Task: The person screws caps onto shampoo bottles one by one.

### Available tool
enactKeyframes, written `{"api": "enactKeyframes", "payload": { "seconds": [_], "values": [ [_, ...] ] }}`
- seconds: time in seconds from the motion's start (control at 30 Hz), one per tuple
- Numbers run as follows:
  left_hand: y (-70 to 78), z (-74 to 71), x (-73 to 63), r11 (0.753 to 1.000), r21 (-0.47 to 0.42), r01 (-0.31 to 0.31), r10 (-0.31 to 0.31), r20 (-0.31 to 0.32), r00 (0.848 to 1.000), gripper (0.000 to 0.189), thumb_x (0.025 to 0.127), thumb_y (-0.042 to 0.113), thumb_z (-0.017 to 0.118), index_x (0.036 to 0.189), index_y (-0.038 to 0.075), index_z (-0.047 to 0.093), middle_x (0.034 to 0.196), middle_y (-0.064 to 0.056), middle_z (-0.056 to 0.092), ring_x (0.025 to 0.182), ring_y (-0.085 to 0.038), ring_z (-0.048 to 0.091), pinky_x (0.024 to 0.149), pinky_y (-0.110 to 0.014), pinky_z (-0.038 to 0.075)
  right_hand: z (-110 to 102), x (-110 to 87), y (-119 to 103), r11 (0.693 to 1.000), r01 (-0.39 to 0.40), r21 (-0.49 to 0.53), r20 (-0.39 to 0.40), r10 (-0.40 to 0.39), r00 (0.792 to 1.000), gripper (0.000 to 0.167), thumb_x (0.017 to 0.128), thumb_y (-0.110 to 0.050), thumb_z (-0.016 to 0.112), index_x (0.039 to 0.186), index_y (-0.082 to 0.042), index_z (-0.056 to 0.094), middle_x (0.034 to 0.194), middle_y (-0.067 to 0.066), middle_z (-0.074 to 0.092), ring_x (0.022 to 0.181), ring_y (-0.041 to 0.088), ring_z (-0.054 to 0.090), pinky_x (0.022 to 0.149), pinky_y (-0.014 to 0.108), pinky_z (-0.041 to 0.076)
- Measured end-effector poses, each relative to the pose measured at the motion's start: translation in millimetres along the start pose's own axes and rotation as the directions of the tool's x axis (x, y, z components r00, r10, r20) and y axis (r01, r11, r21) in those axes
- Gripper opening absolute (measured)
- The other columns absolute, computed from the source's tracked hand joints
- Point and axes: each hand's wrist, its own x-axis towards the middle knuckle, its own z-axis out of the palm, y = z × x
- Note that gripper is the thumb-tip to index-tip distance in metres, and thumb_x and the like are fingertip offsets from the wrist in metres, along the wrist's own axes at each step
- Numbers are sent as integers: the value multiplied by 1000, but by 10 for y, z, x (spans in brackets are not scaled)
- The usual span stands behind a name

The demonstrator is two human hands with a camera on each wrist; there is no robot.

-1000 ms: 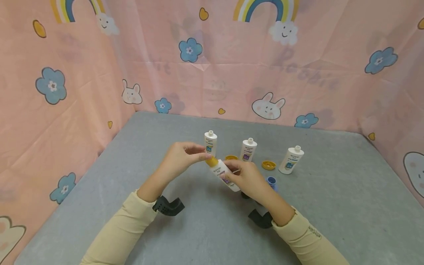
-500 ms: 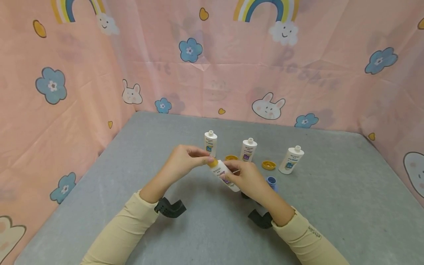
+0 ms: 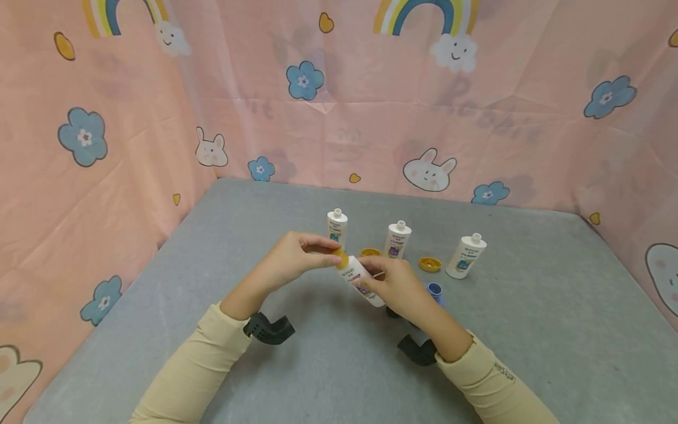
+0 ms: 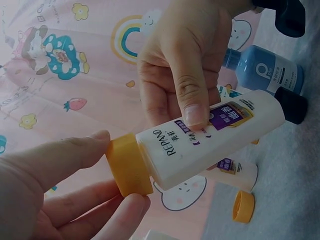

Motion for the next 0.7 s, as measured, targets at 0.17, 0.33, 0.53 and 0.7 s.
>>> {"api": "enactKeyframes", "payload": {
  "seconds": [0.17, 0.33, 0.53, 0.7],
  "values": [
    [-7, -17, 0, 1000, -15, -2, 2, 22, 1000, 38, 86, 25, 79, 122, 12, 72, 121, -5, 72, 116, -21, 63, 96, -36, 54, 1, -2, -11, 1000, -5, 1, -1, 5, 1000, 33, 91, -16, 72, 121, -1, 69, 113, 15, 73, 95, 26, 72, 80, 39, 62],
    [-13, -31, -4, 999, -42, -23, 25, 38, 999, 43, 86, 23, 78, 127, 14, 68, 128, -4, 69, 122, -19, 61, 102, -40, 51, -4, -1, -16, 1000, -5, 3, -3, 5, 1000, 33, 92, -17, 72, 121, -1, 69, 113, 15, 73, 95, 25, 72, 79, 38, 62],
    [5, -33, -11, 996, -89, -28, 28, -1, 1000, 49, 88, 20, 76, 134, 8, 62, 127, -7, 69, 120, -20, 64, 105, -43, 51, -8, 13, -13, 1000, -20, 14, -12, 20, 1000, 34, 91, -16, 73, 121, -2, 69, 114, 15, 73, 95, 25, 72, 80, 39, 62],
    [20, -2, -5, 997, -73, -1, 0, -20, 1000, 41, 87, 20, 77, 126, 8, 68, 121, -8, 72, 110, -17, 68, 102, -40, 53, -8, 13, -11, 1000, -10, 9, -12, 11, 1000, 33, 91, -17, 73, 120, -1, 69, 114, 15, 73, 95, 25, 72, 80, 39, 62]
  ]
}}
